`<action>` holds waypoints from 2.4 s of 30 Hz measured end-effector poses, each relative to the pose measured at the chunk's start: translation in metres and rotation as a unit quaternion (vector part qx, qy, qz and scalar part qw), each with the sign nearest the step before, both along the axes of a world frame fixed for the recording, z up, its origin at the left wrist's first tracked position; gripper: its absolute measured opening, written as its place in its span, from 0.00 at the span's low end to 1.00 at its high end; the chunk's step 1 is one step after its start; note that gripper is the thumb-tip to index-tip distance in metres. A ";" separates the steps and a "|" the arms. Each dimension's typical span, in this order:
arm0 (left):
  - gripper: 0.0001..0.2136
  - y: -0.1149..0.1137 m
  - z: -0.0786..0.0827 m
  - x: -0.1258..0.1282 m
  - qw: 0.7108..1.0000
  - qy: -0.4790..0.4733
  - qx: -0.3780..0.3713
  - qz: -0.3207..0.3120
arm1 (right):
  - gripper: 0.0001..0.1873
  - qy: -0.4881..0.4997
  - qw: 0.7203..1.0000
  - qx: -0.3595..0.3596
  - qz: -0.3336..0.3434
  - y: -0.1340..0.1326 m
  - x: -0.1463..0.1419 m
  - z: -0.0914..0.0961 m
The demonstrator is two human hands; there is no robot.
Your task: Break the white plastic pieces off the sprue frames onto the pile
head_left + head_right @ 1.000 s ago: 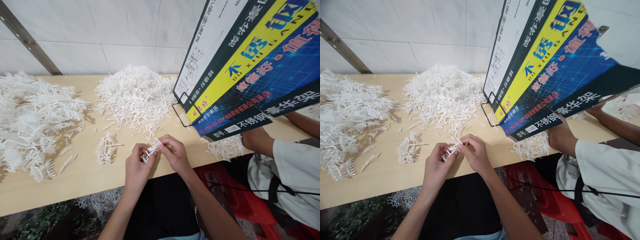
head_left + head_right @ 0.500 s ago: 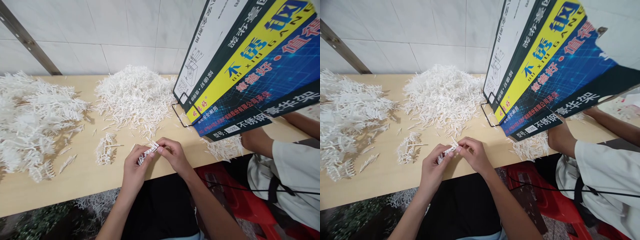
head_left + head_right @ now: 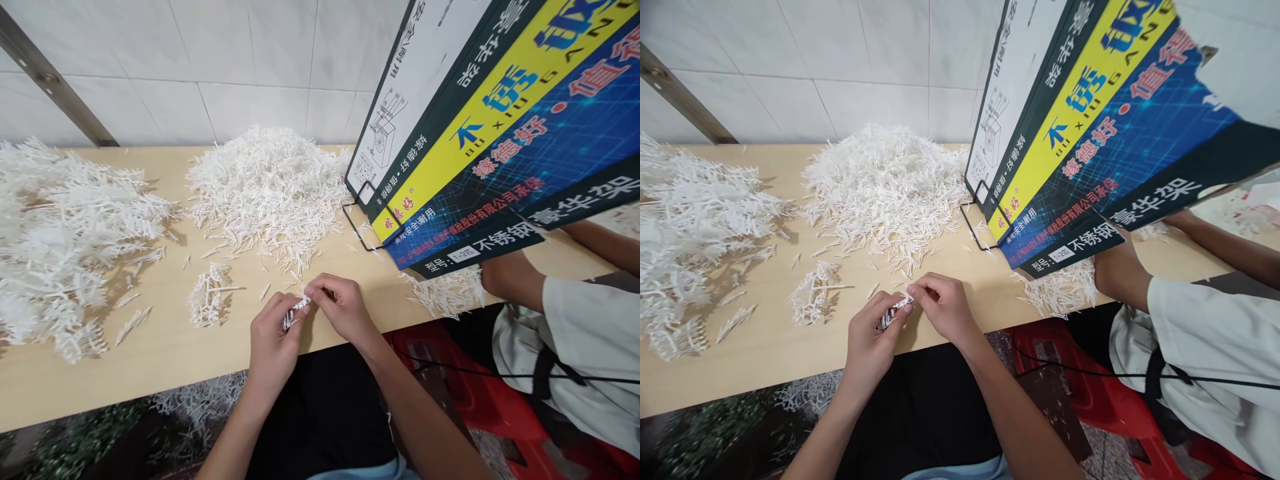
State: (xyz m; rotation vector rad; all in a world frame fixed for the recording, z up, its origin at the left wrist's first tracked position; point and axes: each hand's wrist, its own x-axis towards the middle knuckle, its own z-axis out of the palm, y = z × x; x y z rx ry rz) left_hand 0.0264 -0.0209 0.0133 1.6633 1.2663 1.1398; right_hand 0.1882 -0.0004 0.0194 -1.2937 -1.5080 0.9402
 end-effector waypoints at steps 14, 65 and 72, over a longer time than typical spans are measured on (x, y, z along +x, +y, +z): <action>0.08 0.000 0.000 0.003 1.000 0.013 0.006 0.002 | 0.16 -0.016 1.000 -0.001 0.020 -0.001 0.000 0.002; 0.12 0.000 0.001 0.009 0.999 0.015 -0.036 -0.012 | 0.20 0.042 0.986 0.089 -0.134 0.017 0.020 -0.014; 0.13 0.001 -0.001 0.001 0.985 -0.103 -0.128 0.061 | 0.19 -0.144 0.969 0.147 -0.138 0.020 0.011 -0.007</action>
